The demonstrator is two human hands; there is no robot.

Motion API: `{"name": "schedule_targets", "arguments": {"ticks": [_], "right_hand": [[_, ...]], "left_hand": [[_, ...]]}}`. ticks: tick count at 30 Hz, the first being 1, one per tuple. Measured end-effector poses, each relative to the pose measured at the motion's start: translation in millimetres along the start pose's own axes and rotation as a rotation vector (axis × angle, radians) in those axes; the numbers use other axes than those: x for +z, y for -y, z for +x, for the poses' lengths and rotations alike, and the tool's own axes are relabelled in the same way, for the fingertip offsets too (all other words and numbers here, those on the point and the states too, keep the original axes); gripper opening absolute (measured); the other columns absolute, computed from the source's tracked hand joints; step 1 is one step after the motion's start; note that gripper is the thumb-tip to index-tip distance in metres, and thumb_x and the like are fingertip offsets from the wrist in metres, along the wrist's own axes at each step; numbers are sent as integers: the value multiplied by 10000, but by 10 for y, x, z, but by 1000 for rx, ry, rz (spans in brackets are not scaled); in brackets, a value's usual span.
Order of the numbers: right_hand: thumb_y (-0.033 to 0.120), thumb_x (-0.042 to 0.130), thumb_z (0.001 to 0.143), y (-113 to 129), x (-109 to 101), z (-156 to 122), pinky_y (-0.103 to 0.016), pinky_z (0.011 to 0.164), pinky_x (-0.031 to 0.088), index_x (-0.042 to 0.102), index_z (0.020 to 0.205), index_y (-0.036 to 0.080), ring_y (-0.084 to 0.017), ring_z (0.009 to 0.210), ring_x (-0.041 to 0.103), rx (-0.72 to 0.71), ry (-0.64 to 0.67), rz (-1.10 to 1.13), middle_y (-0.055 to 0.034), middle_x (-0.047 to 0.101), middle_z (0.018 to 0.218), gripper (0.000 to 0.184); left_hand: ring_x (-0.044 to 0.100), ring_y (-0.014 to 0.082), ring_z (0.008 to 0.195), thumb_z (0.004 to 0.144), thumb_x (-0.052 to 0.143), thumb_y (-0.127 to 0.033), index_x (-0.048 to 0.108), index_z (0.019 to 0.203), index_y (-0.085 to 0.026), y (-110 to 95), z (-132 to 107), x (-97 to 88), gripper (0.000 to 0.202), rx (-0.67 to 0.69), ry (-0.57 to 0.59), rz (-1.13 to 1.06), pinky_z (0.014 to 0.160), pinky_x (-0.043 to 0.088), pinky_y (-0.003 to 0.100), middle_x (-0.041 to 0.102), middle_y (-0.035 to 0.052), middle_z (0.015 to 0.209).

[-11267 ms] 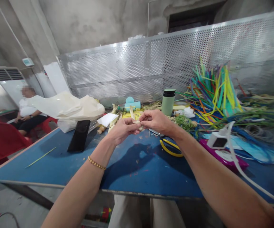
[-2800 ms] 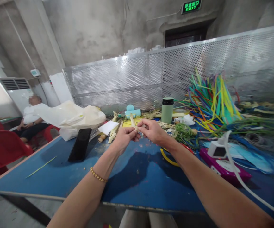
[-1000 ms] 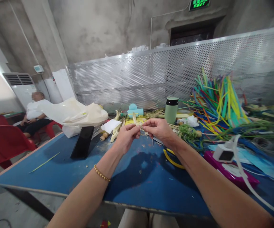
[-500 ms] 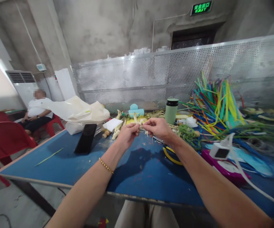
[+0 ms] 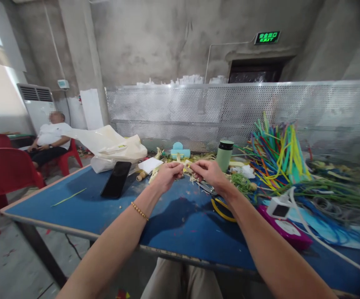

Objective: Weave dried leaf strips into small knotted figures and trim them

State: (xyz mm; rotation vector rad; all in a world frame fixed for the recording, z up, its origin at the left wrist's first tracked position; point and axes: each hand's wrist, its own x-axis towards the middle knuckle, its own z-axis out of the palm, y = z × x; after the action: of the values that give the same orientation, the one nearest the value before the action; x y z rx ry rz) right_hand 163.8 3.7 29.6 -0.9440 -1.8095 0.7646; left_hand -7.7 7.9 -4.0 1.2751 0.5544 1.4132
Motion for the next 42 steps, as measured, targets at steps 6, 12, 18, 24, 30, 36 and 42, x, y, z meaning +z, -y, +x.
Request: {"name": "schedule_targets", "arguments": {"ticks": [6,12,18,24,30,36,42], "right_hand": [[488,757,634,-4,88,-12,-230,465,388,600,678,163,-81,467,444,9,-70,187,39,536,542,364],[459,758,634,-13,93,-20,-228,476,396,568,659,165,-88,466,478,15,-65,181,34,553,515,351],[479,702,698,-15,78,-13,-237,491,410,607,675,151,-96,480,496,-1,-28,134,9,587,544,342],[427,667,716,-22,89,-9,-240,486,391,598,652,163,-99,464,476,-24,-76,42,17,566,518,280],[393,651,734,-115,100,19,-240,485,370,610,640,159,-106,474,476,-55,-113,-32,10,564,509,255],[450,645,781,-113,6,22,-245,538,448,708,827,143,-122,569,568,-42,33,21,-39,681,726,316],[417,768,681,-44,-70,-50,-250,616,503,703,832,142,-130,638,621,44,244,198,-31,696,738,320]], "left_hand": [[417,84,538,607,818,-395,592,573,-119,-22,-44,47,358,-13,96,74,563,302,263,509,4,557],[391,78,530,621,806,-488,586,586,-125,-8,-48,73,426,3,67,138,539,272,258,477,-14,555],[387,74,523,643,785,-496,585,603,-127,3,-34,45,422,22,16,239,543,264,259,467,-24,553],[384,80,529,656,769,-471,594,592,-128,5,-35,32,390,22,58,265,541,255,260,474,-18,551],[401,84,543,672,762,-403,632,614,-117,46,-15,-1,319,-20,109,254,551,278,260,499,-5,567],[432,77,549,627,811,-361,645,602,-105,24,-66,48,307,-138,206,185,547,302,252,580,35,641],[474,75,573,625,842,-308,700,686,-88,-21,-132,73,269,-269,345,114,549,331,244,655,88,756]]}}
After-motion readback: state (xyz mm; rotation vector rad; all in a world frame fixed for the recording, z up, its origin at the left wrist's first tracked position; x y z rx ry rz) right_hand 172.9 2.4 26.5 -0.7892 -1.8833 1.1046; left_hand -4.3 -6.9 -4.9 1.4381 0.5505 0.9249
